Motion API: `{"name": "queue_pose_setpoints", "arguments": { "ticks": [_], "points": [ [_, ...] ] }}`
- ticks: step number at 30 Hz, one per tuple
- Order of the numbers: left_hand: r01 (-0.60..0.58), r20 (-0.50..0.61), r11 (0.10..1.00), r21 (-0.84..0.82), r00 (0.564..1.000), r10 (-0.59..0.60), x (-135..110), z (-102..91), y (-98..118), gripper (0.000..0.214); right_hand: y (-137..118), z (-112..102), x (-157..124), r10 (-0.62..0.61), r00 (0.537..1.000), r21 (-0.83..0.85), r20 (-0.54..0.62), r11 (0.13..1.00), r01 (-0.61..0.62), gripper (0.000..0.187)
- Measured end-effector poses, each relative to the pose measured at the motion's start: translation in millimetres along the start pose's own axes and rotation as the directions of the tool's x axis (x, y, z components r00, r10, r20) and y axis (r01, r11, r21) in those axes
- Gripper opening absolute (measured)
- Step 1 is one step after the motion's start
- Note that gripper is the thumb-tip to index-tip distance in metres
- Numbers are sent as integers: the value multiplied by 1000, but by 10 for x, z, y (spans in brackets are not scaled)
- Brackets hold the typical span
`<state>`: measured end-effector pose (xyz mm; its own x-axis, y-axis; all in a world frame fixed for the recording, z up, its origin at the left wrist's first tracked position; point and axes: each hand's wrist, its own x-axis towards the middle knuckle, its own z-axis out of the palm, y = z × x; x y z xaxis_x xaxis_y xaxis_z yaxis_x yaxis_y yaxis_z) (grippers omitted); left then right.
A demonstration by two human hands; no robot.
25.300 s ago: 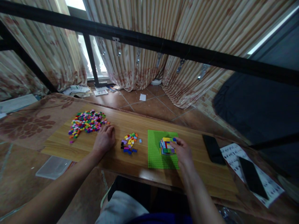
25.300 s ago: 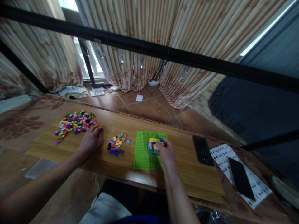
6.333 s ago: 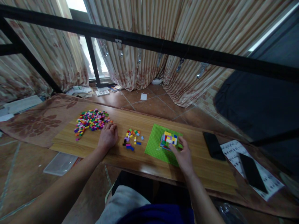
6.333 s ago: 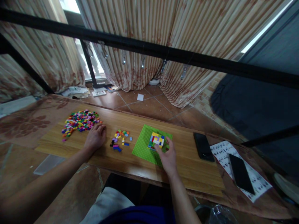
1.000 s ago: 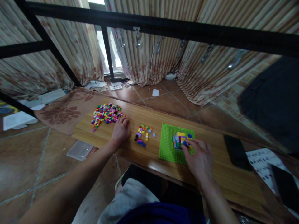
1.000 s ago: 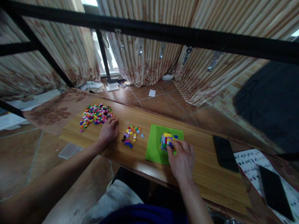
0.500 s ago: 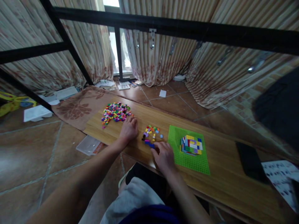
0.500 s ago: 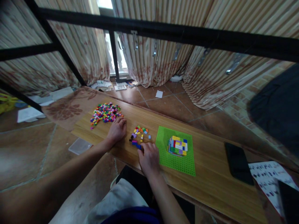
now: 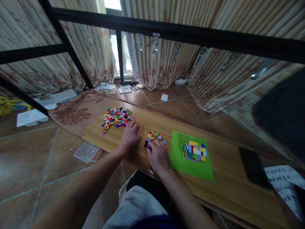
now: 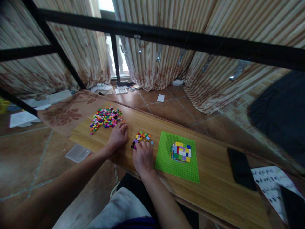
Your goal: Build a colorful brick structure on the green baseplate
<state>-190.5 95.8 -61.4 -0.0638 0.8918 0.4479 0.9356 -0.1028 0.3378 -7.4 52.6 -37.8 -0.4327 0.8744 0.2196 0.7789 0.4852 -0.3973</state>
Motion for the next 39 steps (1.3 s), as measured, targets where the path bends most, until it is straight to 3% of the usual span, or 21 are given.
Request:
{"name": "queue_pose_setpoints", "arguments": {
  "ticks": [5, 13, 24, 28, 34, 39],
  "points": [
    [-15, 3, 1000, -4, 1000, 15, 12, -1, -22, 22, 37, 16, 32, 42, 999, 17, -21, 999, -42, 15],
    [-1, 8, 1000, 3, 1000, 1, 4, 9, -23, 24, 121, 75, 22, 129, 986, 187, -105, 976, -108, 18],
    [-12, -13, 1000, 6, 1000, 12, -1, 10, -31, 21, 174, 105, 24, 172, 962, 400, -214, 913, -74, 11],
    [-22, -16, 1000, 8, 1000, 22, 0, 17, -37, 22, 195, 59, -45, 145, 958, 374, -249, 926, -43, 9],
    [-26, -7, 1000, 13, 1000, 26, 3, 10, -45, 23, 246, 43, -180, 145, 972, 267, -185, 959, -92, 12],
    [-28, -7, 999, 18, 1000, 28, 9, 19, -63, 25, 134, -2, -40, 143, 976, 152, -161, 981, -119, 17]
  ]
}}
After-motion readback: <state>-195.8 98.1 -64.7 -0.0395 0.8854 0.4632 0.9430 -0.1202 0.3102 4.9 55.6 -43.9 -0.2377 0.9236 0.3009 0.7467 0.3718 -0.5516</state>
